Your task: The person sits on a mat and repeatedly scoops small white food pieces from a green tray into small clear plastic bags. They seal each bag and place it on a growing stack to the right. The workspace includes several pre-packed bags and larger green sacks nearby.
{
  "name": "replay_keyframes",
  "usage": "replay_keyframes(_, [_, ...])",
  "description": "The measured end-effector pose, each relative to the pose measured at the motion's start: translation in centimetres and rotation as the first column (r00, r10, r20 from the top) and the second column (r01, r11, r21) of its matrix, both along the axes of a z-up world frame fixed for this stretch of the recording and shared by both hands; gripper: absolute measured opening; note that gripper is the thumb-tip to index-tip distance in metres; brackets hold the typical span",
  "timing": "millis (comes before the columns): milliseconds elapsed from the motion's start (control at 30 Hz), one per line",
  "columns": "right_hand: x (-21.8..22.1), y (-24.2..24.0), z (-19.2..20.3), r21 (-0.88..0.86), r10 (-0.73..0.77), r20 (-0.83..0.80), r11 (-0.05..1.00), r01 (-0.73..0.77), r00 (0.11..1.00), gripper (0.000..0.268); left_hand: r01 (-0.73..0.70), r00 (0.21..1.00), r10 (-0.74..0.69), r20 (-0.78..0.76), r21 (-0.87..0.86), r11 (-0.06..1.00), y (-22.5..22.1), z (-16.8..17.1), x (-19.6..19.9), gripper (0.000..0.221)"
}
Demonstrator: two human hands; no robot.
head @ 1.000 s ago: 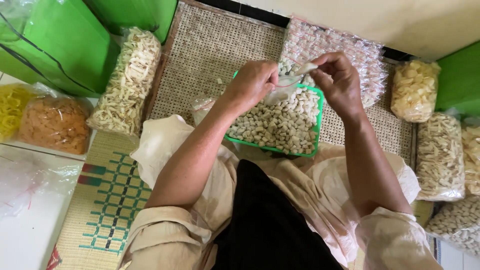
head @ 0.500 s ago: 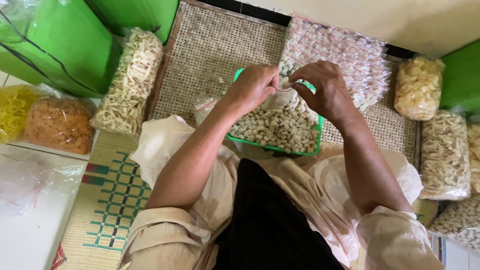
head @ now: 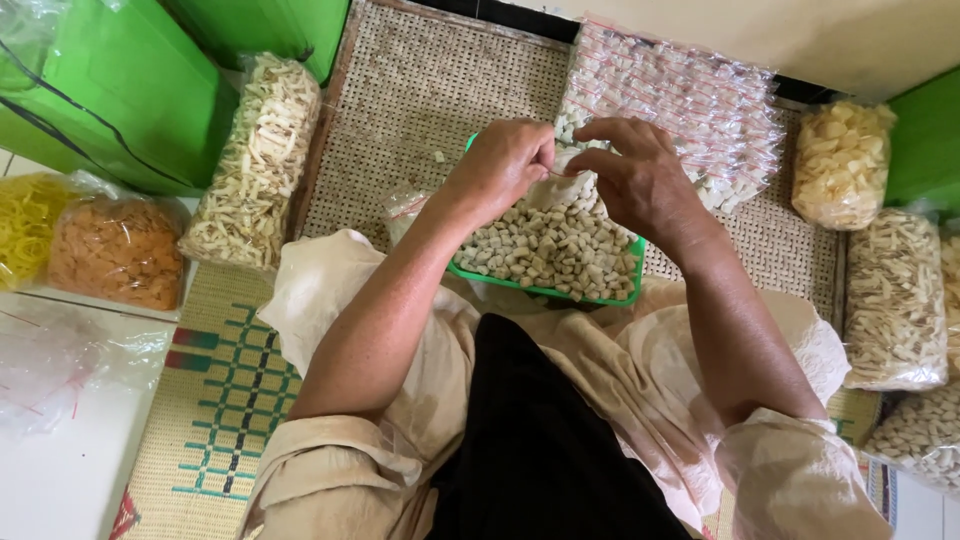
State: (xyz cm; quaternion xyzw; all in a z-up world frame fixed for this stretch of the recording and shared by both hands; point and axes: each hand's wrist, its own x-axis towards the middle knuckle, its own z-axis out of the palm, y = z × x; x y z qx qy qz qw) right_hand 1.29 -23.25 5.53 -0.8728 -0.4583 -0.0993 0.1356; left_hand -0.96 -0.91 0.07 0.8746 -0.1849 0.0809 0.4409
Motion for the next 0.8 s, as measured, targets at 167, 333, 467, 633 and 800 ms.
replay_keyframes(167, [0.4, -0.3, -1.0, -0.072, -0.026, 0.078, 0.997, 0.032, 0.997, 0.031, -0.004, 1.000, 0.004, 0.008, -0.002, 1.000, 0.2, 0.8, -0.5, 0.020])
replay_keyframes(333, [0.2, -0.4, -0.9, -0.013, -0.010, -0.060, 1.000, 0.009, 0.998, 0.037, 0.007, 1.000, -0.007, 0.002, -0.016, 1.000, 0.2, 0.7, -0.3, 0.021])
replay_keyframes(467, [0.4, -0.6, -1.8, -0.080, -0.013, 0.082, 0.997, 0.020, 0.997, 0.031, 0.023, 0.999, -0.023, 0.035, -0.009, 1.000, 0.2, 0.5, -0.3, 0.021])
replay_keyframes(633, [0.4, -0.6, -2.1, -0.097, 0.008, 0.067, 0.995, -0.002, 0.998, 0.027, 0.040, 0.998, -0.039, 0.053, -0.008, 0.999, 0.4, 0.2, -0.3, 0.022])
replay_keyframes(800, [0.3, -0.2, 0.3, 0.025, 0.085, -0.424, 0.996, -0.082, 0.902, 0.041, 0.004, 0.999, -0.003, 0.049, -0.022, 1.000, 0.1, 0.1, -0.6, 0.020])
